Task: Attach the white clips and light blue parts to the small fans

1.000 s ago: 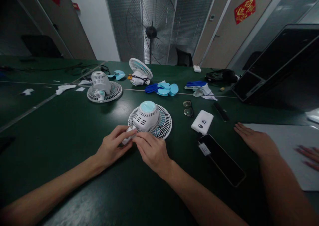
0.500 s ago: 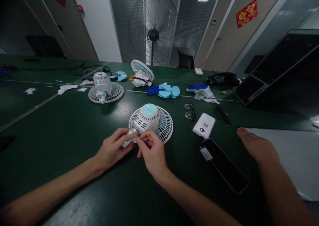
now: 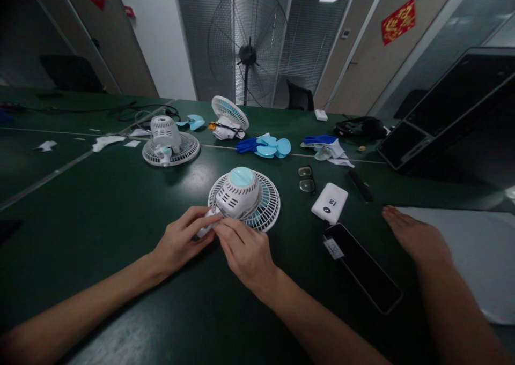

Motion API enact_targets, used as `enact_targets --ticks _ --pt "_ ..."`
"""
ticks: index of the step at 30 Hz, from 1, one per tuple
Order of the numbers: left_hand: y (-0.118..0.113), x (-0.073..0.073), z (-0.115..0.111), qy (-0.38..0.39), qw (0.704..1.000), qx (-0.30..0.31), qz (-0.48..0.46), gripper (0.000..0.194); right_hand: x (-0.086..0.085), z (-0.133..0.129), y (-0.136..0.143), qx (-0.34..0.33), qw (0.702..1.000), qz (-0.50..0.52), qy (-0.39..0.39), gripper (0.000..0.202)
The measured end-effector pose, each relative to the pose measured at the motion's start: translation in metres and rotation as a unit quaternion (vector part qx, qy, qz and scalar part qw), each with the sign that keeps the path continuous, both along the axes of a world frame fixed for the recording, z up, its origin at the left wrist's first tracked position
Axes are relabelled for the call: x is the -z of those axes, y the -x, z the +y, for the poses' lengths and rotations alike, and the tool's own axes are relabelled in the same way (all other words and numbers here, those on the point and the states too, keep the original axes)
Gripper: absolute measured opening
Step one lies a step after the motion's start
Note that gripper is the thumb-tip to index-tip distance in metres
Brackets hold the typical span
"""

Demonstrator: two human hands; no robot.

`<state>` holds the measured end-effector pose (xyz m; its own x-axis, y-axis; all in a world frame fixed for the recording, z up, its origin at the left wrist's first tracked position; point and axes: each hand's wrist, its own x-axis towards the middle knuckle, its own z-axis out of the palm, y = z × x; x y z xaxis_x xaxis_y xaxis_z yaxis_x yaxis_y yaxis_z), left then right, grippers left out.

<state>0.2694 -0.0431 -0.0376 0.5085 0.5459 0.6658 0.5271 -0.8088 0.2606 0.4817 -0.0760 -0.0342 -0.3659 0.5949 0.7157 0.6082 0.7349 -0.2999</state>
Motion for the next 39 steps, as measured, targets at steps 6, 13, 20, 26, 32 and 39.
enact_targets --ticks 6,13,20,26,32,39 --pt "0.002 0.003 0.000 0.004 1.000 0.000 0.008 0.035 -0.002 -0.003 0.001 0.021 1.000 0.005 0.022 0.019" --pt "-0.001 0.003 0.000 -0.015 1.000 -0.004 0.003 0.035 0.002 0.001 0.014 -0.030 0.897 0.297 0.327 0.006" --pt "0.000 0.003 0.000 -0.011 1.000 -0.004 0.007 0.035 -0.002 -0.003 0.010 0.009 0.947 0.224 0.231 0.007" --pt "0.000 0.002 0.000 -0.010 1.000 -0.006 0.000 0.034 -0.004 -0.002 0.004 0.004 0.996 0.060 0.059 0.024" --pt "0.000 0.003 0.000 -0.012 1.000 -0.005 0.005 0.035 -0.001 -0.002 0.007 0.025 0.985 0.115 0.127 0.015" --pt "-0.001 0.005 0.001 -0.024 1.000 -0.009 0.006 0.034 -0.001 -0.003 0.019 -0.020 0.869 0.348 0.352 0.009"
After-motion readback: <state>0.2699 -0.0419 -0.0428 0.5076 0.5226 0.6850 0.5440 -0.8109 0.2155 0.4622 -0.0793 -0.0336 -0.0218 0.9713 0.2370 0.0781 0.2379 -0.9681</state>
